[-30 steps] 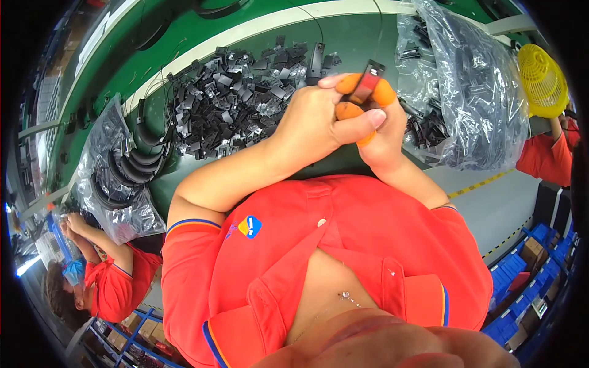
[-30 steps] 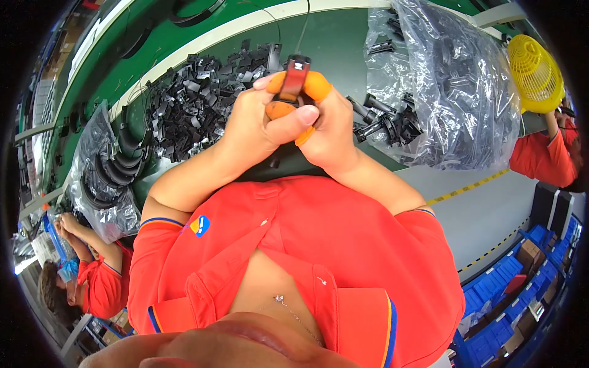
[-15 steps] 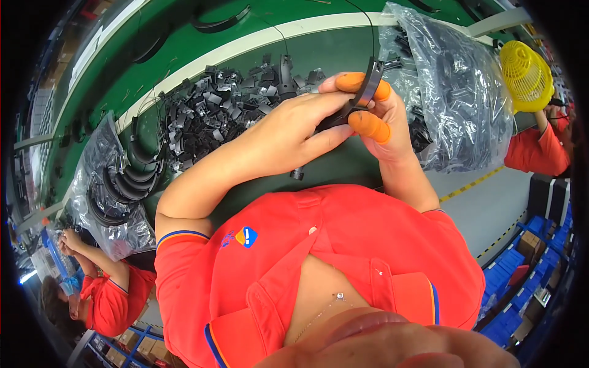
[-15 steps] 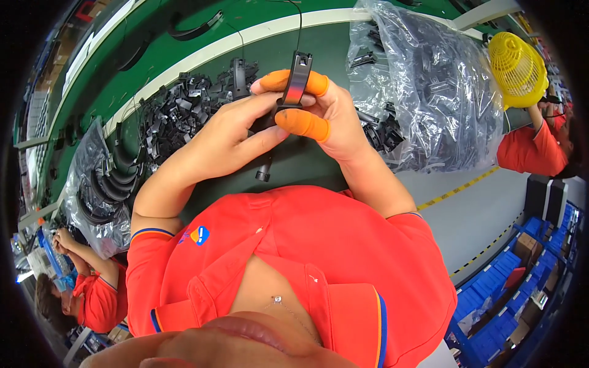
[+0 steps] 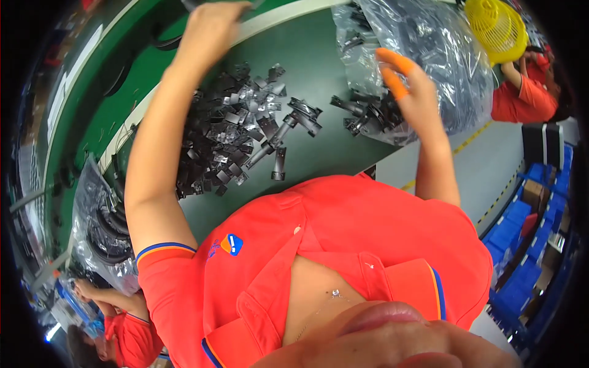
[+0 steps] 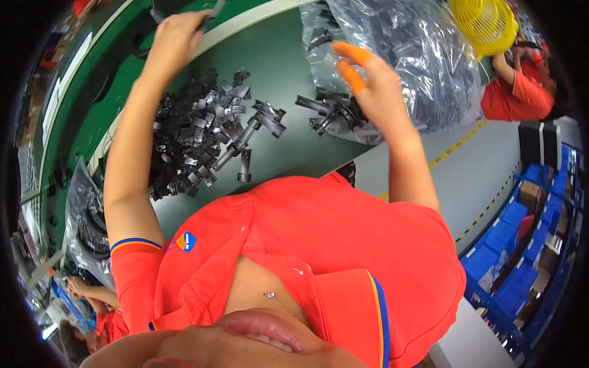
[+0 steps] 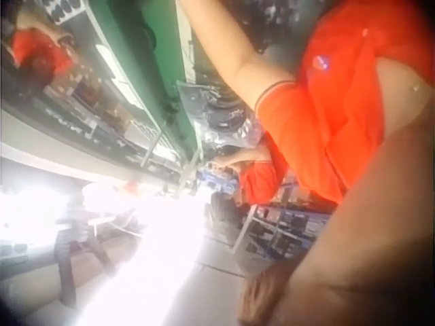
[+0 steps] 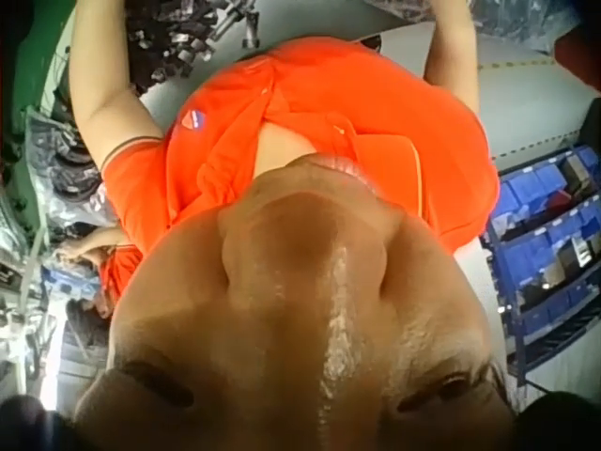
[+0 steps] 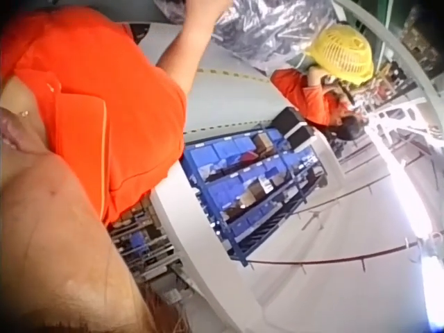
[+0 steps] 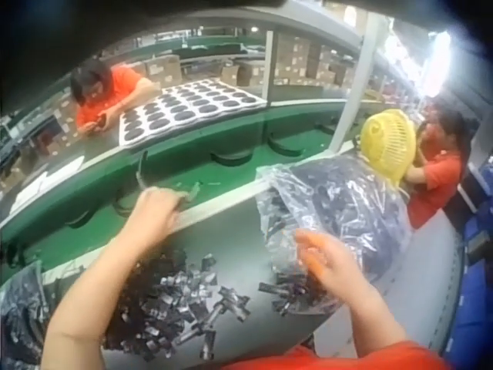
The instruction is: The person assembles small plastic components and metal parts by hand on a factory production line.
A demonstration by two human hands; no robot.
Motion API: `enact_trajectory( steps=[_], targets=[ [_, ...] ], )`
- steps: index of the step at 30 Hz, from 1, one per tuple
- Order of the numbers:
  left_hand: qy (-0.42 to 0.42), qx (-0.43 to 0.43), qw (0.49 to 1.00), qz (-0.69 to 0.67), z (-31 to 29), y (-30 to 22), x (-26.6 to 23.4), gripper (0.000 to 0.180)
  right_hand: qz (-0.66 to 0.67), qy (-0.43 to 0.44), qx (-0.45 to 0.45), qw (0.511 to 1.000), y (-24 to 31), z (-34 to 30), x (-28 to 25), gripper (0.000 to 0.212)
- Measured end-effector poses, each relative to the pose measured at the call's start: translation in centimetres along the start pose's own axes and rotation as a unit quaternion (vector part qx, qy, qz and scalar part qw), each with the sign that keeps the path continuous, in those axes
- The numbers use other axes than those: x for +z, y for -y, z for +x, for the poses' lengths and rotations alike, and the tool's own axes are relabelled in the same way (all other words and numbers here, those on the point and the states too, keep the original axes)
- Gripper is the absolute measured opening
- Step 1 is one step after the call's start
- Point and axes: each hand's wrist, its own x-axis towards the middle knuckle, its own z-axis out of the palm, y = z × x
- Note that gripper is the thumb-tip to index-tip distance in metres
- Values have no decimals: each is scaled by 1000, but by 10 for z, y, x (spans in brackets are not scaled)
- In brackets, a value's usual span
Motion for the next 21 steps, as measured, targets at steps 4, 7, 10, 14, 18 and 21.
enact_trajectory(
  steps=[4,7,10,14,18,21],
  targets=[
    [-192,45,974,-112,3,3,42,38,-289,-99,-67,950,-4,-17,-32,38],
    [40,47,989,-134,13,-67,18,32,-279,34,158,947,-42,-43,-35,30],
    [106,75,970,-205,8,-106,16,25,-104,-123,153,975,-47,-32,-45,20],
    [138,69,956,-249,12,-121,12,22,298,-307,4,904,-16,-5,-91,18],
    [141,31,949,-280,8,-119,7,21,176,-95,60,978,-16,-10,-102,22],
    [160,1,942,-296,-7,-115,3,21,73,76,165,981,-15,-22,-83,29]
  ],
)
